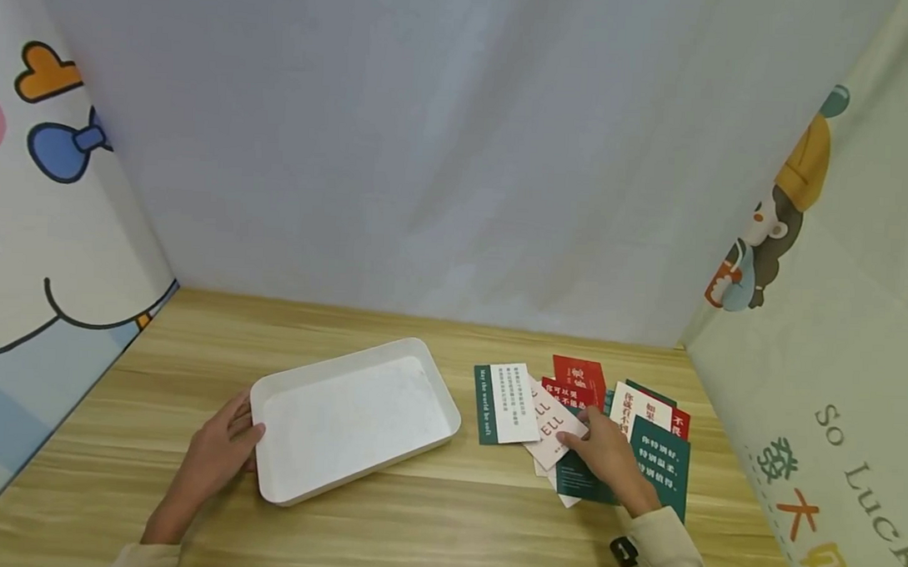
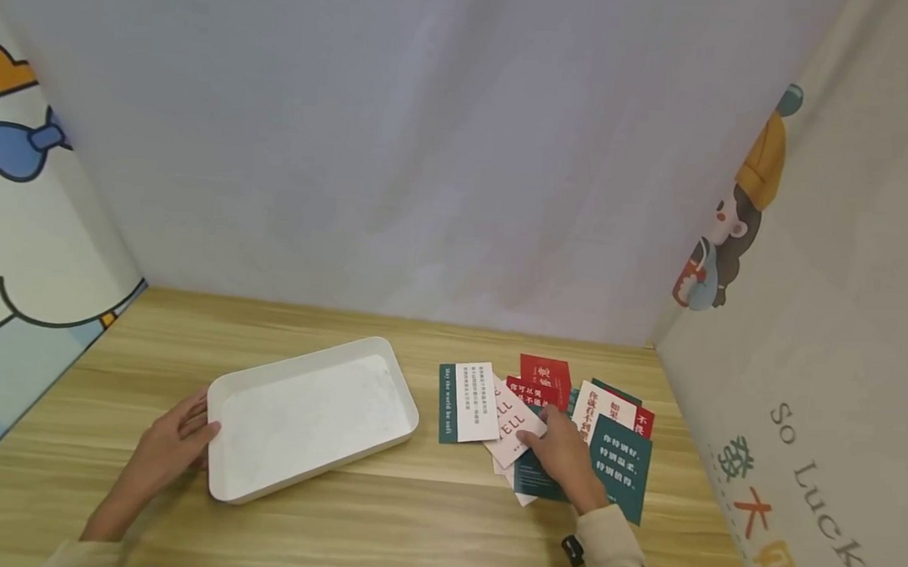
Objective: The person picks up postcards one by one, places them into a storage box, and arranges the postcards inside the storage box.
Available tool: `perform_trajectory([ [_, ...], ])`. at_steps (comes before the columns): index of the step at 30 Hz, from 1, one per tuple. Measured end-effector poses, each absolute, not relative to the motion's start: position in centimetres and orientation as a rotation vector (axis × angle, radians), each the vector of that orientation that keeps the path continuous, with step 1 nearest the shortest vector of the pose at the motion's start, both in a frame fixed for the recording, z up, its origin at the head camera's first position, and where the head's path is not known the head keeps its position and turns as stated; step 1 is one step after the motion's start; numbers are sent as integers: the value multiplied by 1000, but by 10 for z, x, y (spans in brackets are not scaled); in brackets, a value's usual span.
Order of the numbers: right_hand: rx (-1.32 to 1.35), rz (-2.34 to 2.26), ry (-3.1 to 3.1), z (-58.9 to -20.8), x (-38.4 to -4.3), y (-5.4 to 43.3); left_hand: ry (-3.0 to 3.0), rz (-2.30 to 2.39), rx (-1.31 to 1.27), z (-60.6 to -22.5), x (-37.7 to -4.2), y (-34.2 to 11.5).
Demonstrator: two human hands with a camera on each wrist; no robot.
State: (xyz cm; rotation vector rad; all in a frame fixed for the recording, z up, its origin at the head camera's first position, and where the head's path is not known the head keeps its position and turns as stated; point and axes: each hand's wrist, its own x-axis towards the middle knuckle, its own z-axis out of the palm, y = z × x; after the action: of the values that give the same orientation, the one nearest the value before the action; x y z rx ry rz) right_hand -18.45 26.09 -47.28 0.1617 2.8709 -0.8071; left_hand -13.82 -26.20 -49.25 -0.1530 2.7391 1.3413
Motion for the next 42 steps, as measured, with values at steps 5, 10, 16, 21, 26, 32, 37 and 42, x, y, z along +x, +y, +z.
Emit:
perform_trajectory([
  [5, 141, -830, 2894, -472, -183, 266, 2740, 1344, -156, -492, -139, -264],
  [10, 131, -909, 2839, -470, -179, 271, 2727, 1356, -172, -492, -138, -263],
  [16, 96, -1007, 2749, -467, -178, 279, 2719, 1352, -207, -492, -138, -262],
  [21, 45, -1109, 2706, -466, -179, 286, 2718, 1365, -211, -492, -137, -261],
  [26, 70, -1174, 2679, -464, -176, 290, 2721, 1387, -201, -491, -137, -260],
  [32, 104, -1217, 2729, -460, -170, 291, 2703, 1393, -206, -491, -136, -259],
  [37, 148, -1279, 2761, -458, -168, 296, 2701, 1382, -221, -491, -137, -260],
  [42, 198, -1334, 2767, -458, -166, 300, 2692, 1369, -243, -489, -138, -260],
])
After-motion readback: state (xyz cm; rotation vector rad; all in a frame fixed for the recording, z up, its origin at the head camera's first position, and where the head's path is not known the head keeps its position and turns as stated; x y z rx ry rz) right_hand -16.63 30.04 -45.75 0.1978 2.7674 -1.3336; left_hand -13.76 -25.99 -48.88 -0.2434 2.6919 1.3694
